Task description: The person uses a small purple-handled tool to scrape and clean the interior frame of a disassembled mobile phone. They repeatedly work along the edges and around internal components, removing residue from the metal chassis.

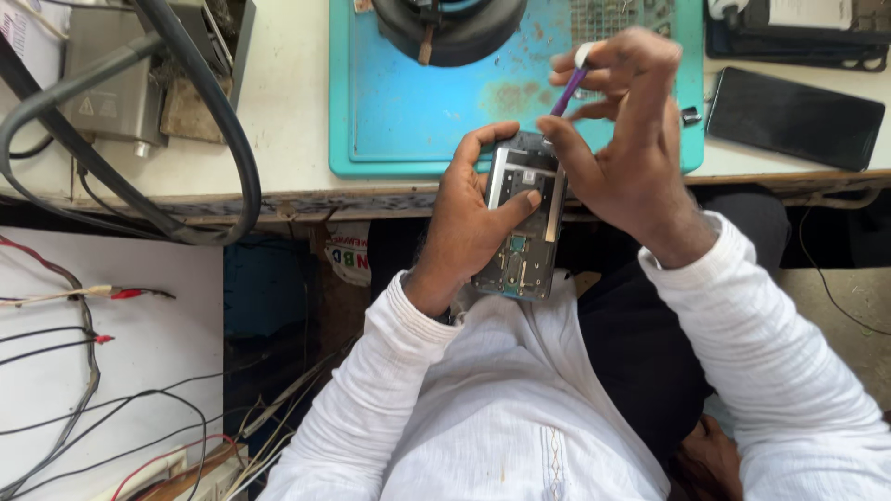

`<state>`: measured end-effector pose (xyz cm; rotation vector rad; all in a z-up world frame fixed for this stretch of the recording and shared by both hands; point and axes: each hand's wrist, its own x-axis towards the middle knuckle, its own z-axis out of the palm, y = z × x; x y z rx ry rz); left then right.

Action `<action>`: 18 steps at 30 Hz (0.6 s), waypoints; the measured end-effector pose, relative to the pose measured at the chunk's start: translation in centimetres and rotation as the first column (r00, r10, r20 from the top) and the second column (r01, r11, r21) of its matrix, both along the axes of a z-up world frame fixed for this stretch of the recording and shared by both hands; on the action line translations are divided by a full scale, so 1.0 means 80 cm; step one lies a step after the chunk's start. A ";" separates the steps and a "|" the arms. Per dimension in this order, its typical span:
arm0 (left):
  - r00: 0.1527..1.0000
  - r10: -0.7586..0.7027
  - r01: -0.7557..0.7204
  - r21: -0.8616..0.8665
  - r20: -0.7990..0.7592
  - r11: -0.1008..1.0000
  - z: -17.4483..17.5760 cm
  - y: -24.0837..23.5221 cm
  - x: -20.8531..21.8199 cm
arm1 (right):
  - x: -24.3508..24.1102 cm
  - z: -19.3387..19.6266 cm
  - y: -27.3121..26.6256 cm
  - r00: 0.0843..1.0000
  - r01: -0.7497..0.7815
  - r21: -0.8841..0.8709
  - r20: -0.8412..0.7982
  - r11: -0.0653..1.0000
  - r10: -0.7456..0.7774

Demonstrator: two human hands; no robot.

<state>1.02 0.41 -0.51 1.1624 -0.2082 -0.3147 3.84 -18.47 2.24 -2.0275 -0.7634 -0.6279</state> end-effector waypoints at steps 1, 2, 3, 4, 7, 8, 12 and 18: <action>1.000 -0.005 0.005 -0.007 -0.001 1.000 0.001 0.000 0.004 | 0.003 0.003 0.002 1.000 -0.004 0.006 0.007 1.000 0.004; 1.000 -0.008 0.008 -0.014 -0.012 1.000 0.000 0.000 0.003 | 0.003 0.003 0.007 0.999 0.038 0.005 0.008 0.999 -0.038; 1.000 -0.012 0.012 -0.020 -0.022 1.000 0.000 0.001 0.002 | 0.001 0.003 0.008 0.998 0.058 -0.001 0.015 0.998 -0.058; 1.000 -0.008 0.008 -0.007 -0.030 1.000 -0.001 0.000 0.001 | 0.000 0.005 0.008 0.996 0.082 -0.009 0.024 0.997 -0.082; 1.000 0.003 -0.002 0.022 -0.027 1.000 0.001 -0.001 0.004 | 0.000 0.011 0.002 0.999 0.025 -0.020 0.025 0.999 -0.024; 1.000 0.005 -0.004 0.026 -0.018 1.000 0.001 0.001 0.002 | -0.001 0.011 0.001 0.999 -0.034 -0.003 -0.017 0.999 0.034; 1.000 -0.009 0.009 0.030 -0.017 1.000 -0.003 0.001 0.002 | 0.002 0.001 -0.001 0.997 0.073 -0.012 -0.022 0.997 -0.073; 1.000 0.021 -0.021 0.072 0.003 0.997 -0.004 0.001 0.000 | 0.003 -0.007 0.002 0.995 0.101 0.002 -0.022 0.995 -0.101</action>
